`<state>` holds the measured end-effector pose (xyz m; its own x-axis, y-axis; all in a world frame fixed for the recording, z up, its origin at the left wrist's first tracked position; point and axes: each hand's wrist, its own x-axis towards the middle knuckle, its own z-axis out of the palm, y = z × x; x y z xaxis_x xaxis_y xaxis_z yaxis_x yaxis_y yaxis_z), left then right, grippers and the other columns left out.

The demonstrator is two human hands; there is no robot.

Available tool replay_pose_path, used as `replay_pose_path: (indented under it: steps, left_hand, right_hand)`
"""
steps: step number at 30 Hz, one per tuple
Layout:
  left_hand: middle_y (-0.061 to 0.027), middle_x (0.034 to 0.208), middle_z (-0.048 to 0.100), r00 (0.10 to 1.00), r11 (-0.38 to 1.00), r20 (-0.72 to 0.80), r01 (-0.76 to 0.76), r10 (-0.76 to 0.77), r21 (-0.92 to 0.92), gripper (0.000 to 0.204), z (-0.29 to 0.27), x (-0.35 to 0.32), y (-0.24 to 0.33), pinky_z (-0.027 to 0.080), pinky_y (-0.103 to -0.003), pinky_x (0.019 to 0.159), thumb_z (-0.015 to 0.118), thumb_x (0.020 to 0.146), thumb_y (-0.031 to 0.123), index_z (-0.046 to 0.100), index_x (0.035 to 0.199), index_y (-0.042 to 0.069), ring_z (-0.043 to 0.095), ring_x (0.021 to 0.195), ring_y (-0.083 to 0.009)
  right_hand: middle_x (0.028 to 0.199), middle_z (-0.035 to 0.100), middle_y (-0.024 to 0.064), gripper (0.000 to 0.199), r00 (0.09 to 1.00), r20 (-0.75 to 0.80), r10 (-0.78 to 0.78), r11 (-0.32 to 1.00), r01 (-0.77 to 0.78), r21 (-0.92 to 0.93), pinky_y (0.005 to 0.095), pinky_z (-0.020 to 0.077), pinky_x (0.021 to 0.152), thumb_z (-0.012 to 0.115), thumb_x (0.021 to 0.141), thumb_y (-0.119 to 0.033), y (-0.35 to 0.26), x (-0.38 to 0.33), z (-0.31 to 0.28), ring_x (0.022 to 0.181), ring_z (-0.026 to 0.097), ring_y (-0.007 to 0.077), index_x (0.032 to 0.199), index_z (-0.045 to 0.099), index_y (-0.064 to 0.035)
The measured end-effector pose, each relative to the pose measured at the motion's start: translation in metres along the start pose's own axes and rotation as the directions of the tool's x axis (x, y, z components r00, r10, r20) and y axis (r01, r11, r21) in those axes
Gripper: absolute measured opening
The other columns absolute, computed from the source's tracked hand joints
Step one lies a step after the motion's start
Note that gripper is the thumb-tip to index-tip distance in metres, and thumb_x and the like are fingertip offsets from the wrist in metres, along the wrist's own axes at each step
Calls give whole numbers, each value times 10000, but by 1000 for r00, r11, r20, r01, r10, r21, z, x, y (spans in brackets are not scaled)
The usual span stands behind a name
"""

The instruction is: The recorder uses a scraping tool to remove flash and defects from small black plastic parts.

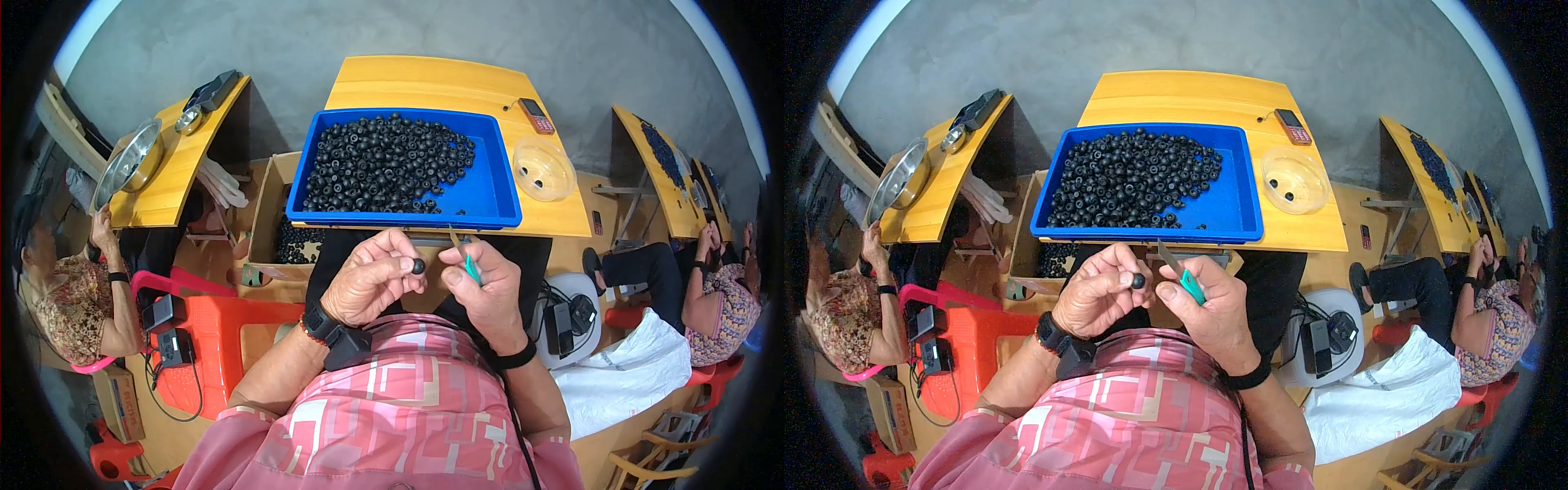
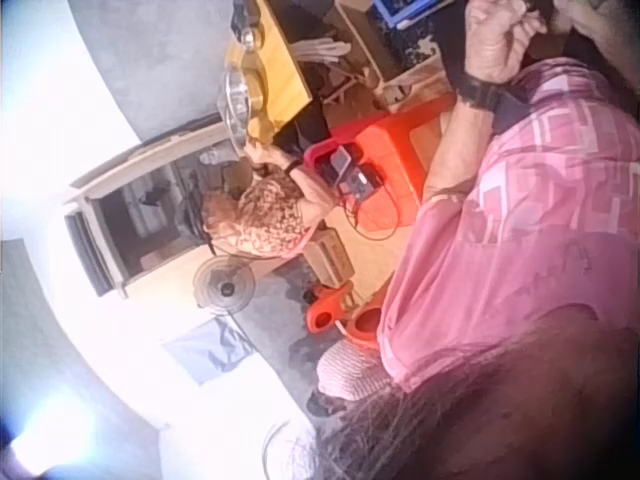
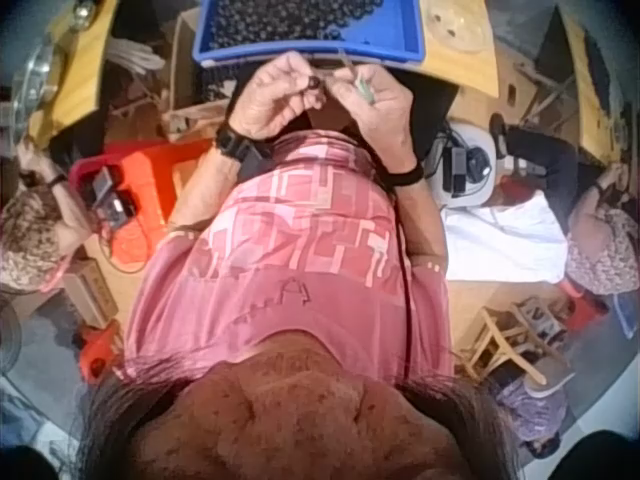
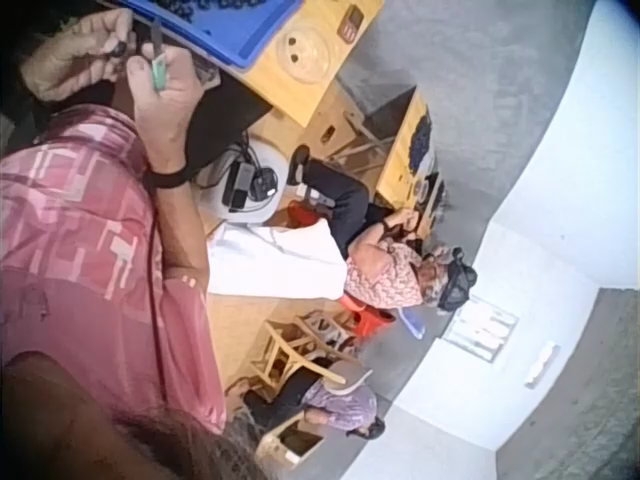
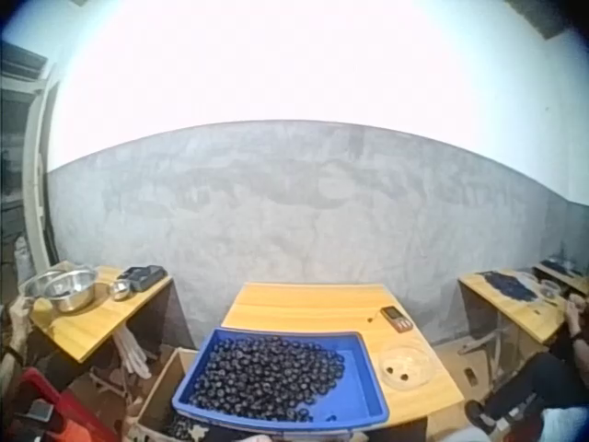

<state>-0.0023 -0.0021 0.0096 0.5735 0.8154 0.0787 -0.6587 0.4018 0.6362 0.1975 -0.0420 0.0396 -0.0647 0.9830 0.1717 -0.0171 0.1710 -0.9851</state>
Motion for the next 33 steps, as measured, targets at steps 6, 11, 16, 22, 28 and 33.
replay_pose_path:
  steps: [6, 11, 16, 22, 28, 33]
  left_hand:
    - [-90, 894, 641, 997, 991, 6, -75, 76, -113, 70, -2, 2, 5, 494, -380, 808, 625, 962, 106, 606, 1005, 54, 632, 819, -183]
    - [-95, 873, 627, 995, 984, -17, -99, 98, -148, 69, -6, 1, 7, 506, -370, 802, 631, 959, 107, 611, 984, 46, 617, 832, -198]
    - [-100, 883, 625, 994, 987, -54, -97, 90, -131, 78, -4, 1, 8, 512, -366, 797, 635, 960, 109, 620, 974, 34, 611, 835, -196]
    - [-94, 881, 623, 994, 990, -50, -98, 94, -103, 83, -5, 1, 7, 511, -358, 789, 632, 966, 115, 622, 979, 34, 600, 822, -192]
    - [-96, 873, 621, 994, 988, -60, -95, 88, -125, 74, -5, 1, 6, 510, -354, 774, 630, 967, 110, 616, 984, 40, 605, 805, -191]
    - [-96, 873, 620, 995, 989, -51, -90, 84, -118, 66, -5, 1, 7, 509, -353, 772, 628, 969, 106, 613, 983, 43, 607, 801, -186]
  right_hand:
    - [779, 612, 5, 163, 998, 65, 2, 993, 5, -116, 257, 454, 688, 698, 932, -157, 5, -2, -6, 753, 545, 80, 1018, 637, -32]
    - [716, 564, -9, 144, 979, 164, -119, 962, 154, -224, 253, 423, 608, 686, 949, -164, 1, -2, 0, 675, 510, 66, 986, 628, -39]
    - [708, 571, -9, 120, 975, 172, -142, 954, 181, -238, 248, 425, 584, 684, 954, -142, 0, -2, 2, 643, 509, 66, 992, 635, -39]
    - [720, 598, 2, 114, 974, 151, -169, 941, 205, -268, 251, 444, 594, 693, 945, -128, 2, -1, 2, 647, 534, 74, 985, 638, -36]
    - [715, 595, 7, 112, 976, 160, -145, 951, 182, -248, 252, 442, 589, 696, 943, -124, 3, -1, 2, 646, 531, 74, 985, 646, -34]
    - [706, 592, 6, 105, 978, 152, -145, 947, 181, -264, 253, 439, 583, 695, 944, -121, 4, 0, 3, 640, 529, 73, 980, 647, -35]
